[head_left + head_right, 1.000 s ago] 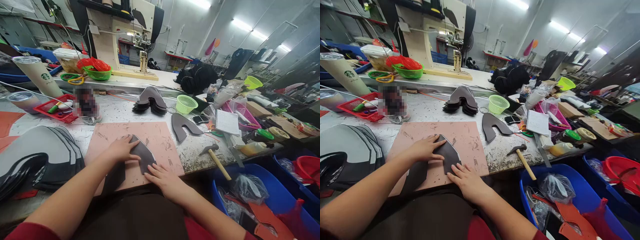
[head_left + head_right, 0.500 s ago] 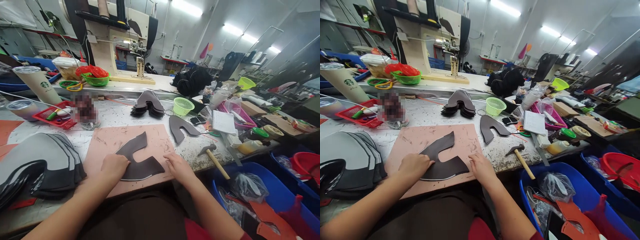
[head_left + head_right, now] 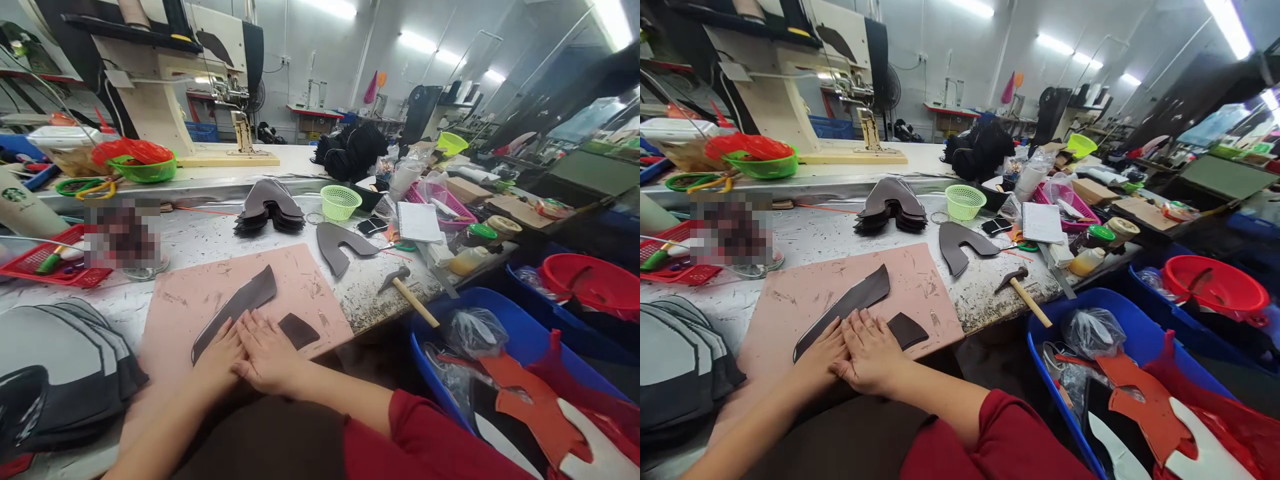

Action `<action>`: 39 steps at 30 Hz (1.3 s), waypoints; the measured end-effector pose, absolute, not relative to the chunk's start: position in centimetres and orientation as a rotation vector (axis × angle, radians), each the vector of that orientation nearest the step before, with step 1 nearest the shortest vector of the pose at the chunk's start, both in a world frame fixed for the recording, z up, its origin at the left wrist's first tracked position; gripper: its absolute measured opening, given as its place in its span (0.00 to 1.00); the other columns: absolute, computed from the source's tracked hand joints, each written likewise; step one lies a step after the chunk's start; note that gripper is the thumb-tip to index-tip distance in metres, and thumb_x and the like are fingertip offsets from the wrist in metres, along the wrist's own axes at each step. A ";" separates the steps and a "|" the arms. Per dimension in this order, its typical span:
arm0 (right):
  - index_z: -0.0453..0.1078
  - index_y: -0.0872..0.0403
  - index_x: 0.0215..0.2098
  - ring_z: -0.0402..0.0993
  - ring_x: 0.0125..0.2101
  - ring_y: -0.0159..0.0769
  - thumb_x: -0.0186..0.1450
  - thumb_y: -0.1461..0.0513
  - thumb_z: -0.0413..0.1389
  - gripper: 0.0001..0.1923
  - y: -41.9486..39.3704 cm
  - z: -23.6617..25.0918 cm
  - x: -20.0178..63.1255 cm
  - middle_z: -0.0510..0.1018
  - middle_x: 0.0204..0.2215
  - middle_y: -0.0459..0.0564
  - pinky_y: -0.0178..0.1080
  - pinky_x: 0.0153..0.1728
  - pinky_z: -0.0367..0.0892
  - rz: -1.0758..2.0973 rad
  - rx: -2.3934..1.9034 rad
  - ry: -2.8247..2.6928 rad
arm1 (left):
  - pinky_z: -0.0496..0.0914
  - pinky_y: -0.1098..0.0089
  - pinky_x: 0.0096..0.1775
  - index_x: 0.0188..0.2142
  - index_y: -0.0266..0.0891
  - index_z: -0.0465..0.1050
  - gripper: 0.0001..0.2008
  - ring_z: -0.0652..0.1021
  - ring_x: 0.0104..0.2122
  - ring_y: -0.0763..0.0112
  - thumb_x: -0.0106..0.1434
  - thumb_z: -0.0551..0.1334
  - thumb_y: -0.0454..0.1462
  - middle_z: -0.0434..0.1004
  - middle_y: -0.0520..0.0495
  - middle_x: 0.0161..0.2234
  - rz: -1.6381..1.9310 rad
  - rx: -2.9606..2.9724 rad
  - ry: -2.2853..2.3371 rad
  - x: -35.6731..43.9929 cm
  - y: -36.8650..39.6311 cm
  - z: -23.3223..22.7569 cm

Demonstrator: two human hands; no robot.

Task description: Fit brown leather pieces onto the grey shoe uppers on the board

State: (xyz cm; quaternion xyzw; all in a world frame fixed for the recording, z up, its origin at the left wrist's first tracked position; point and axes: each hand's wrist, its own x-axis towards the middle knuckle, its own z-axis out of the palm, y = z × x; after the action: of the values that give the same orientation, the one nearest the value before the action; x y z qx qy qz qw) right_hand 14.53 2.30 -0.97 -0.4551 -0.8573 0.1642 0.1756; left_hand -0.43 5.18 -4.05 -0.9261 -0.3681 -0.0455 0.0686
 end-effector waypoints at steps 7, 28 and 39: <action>0.44 0.62 0.60 0.39 0.59 0.48 0.61 0.45 0.40 0.39 0.5 -1.9 17.4 0.48 0.59 0.64 0.50 0.56 0.43 0.343 -1.525 -2.405 | 0.56 0.61 0.52 0.55 0.32 0.57 0.34 0.60 0.55 0.61 0.59 0.42 0.55 0.57 0.38 0.56 -0.216 -2.726 -1.130 -0.3 5.5 -4.1; 0.50 0.58 0.59 0.45 0.58 0.39 0.64 0.49 0.39 0.31 11.1 -0.3 15.2 0.53 0.59 0.55 0.43 0.57 0.42 0.455 -1.048 -2.749 | 0.57 0.59 0.53 0.54 0.34 0.59 0.33 0.60 0.55 0.57 0.56 0.49 0.54 0.59 0.39 0.55 -0.224 -2.536 -1.618 -0.3 4.8 -3.7; 0.46 0.52 0.60 0.37 0.60 0.46 0.61 0.44 0.37 0.34 12.1 -0.7 17.5 0.43 0.61 0.60 0.50 0.55 0.41 0.569 -1.468 -2.553 | 0.59 0.57 0.52 0.56 0.36 0.53 0.41 0.57 0.56 0.52 0.49 0.55 0.58 0.49 0.38 0.58 -0.104 -2.622 -1.842 -5.1 0.5 -3.6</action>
State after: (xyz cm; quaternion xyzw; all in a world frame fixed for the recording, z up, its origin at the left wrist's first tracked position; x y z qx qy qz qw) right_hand 17.46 12.10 -0.73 -0.4883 -0.8490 0.1893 0.0709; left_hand -5.07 0.53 -3.59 -0.8174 -0.5743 -0.0323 -0.0320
